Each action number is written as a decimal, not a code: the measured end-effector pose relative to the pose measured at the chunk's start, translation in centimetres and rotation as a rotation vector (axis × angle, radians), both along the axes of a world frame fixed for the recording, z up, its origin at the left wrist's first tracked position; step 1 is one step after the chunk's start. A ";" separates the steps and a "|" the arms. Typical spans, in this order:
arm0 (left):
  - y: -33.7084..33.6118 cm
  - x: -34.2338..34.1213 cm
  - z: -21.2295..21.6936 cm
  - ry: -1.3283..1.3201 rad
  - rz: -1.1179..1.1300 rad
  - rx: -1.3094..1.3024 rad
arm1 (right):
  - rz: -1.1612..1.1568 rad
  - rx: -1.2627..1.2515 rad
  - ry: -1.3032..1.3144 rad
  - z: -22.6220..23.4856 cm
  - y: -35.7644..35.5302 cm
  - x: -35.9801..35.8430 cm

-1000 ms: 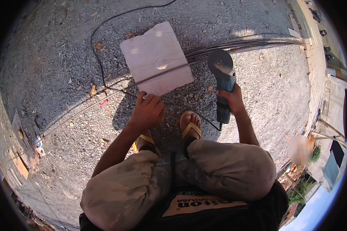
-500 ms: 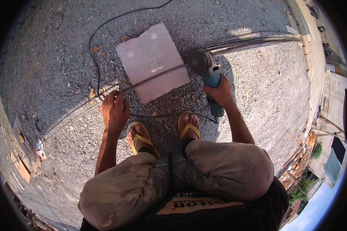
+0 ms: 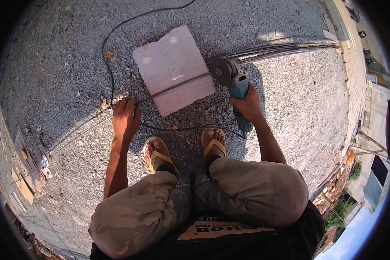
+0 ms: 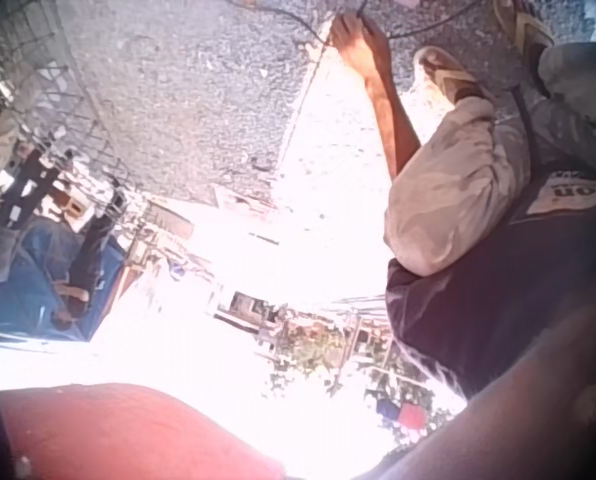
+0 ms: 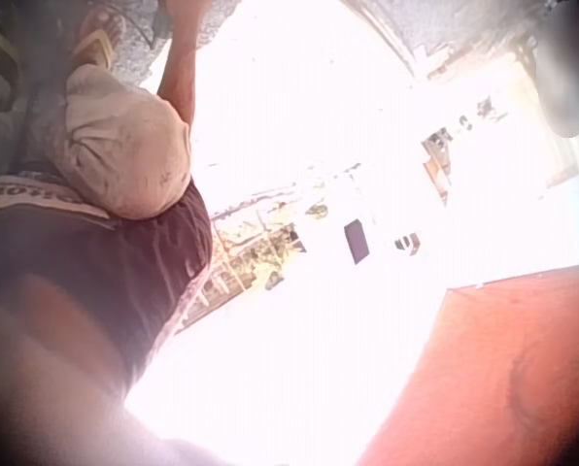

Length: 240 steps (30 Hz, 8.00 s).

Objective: The person cuts a metal rebar rod using a power angle grinder while holding the rod against a piece of tile on the ground.

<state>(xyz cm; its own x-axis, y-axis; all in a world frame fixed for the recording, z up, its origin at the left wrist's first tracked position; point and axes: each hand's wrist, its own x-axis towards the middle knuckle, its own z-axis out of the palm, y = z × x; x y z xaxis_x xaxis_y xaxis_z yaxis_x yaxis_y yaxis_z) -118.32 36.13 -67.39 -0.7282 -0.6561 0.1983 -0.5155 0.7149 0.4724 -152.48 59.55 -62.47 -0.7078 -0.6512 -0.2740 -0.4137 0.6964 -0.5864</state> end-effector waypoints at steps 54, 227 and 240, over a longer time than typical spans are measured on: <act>-0.3 -0.3 -0.6 0.117 0.022 0.153 | -0.017 -0.014 0.059 -1.7 0.0 0.1; -1.0 -1.0 0.0 0.010 0.132 0.411 | -0.002 0.059 -0.033 1.2 -1.0 0.6; -0.9 -1.0 0.0 0.043 0.119 0.404 | -0.002 0.127 -0.013 1.0 -0.8 0.5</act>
